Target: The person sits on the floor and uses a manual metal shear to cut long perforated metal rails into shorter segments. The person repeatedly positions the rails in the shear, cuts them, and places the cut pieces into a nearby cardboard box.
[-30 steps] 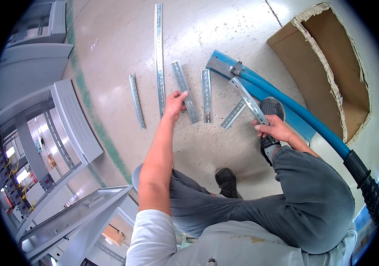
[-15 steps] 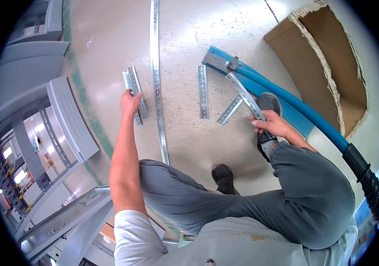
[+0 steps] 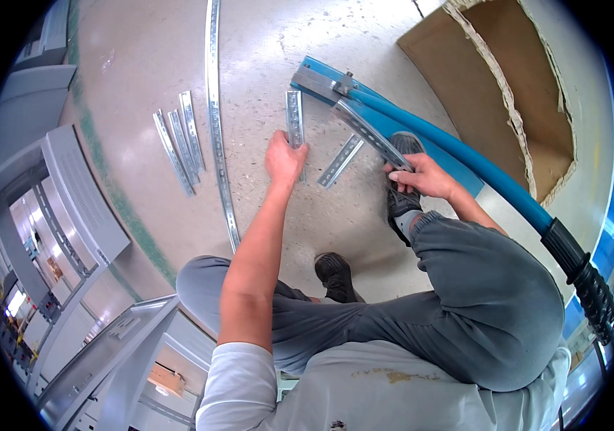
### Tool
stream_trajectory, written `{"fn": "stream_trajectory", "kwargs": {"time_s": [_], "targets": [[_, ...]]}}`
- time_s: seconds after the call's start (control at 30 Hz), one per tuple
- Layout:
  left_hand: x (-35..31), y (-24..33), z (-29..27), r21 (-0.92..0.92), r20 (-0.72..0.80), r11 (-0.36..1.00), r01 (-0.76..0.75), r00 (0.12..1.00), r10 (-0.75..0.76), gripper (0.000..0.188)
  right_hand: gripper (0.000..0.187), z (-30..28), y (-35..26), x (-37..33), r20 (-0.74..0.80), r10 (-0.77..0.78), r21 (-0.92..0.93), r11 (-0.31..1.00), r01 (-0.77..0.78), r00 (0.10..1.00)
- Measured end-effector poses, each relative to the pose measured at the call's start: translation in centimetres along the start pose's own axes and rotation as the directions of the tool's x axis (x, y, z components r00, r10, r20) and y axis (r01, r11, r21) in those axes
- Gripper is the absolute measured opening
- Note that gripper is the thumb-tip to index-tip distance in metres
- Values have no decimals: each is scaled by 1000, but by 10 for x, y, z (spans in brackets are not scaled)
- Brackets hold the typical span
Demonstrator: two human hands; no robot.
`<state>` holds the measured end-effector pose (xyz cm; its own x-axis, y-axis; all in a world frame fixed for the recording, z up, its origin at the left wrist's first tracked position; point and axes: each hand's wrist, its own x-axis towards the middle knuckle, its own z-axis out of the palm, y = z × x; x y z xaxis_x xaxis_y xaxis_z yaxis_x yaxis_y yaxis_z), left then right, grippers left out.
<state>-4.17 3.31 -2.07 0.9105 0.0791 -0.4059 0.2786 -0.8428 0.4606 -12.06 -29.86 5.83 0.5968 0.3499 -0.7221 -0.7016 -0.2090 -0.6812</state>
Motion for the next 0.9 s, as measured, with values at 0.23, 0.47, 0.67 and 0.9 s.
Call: {"fn": "stream_trajectory", "kwargs": {"time_s": [0.23,0.47,0.67,0.9], "targets": [[3,-17,-20,-214,49,963,165,986,-158,43,27,2,10,4,-4,50,0,999,-50,999],[45,-59,-95,-64,-120,996,68,990,-76,50,27,2,4,6,15,50,-24,998,-49,999],[64,-104,-164,245,-224,962,120,972,-64,81,30,2,1,4,17,61,-38,997,-60,998],[4,-7,-90,-210,293,978,3,954,60,62,42,13,-7,6,39,24,-26,999,-23,999]]}}
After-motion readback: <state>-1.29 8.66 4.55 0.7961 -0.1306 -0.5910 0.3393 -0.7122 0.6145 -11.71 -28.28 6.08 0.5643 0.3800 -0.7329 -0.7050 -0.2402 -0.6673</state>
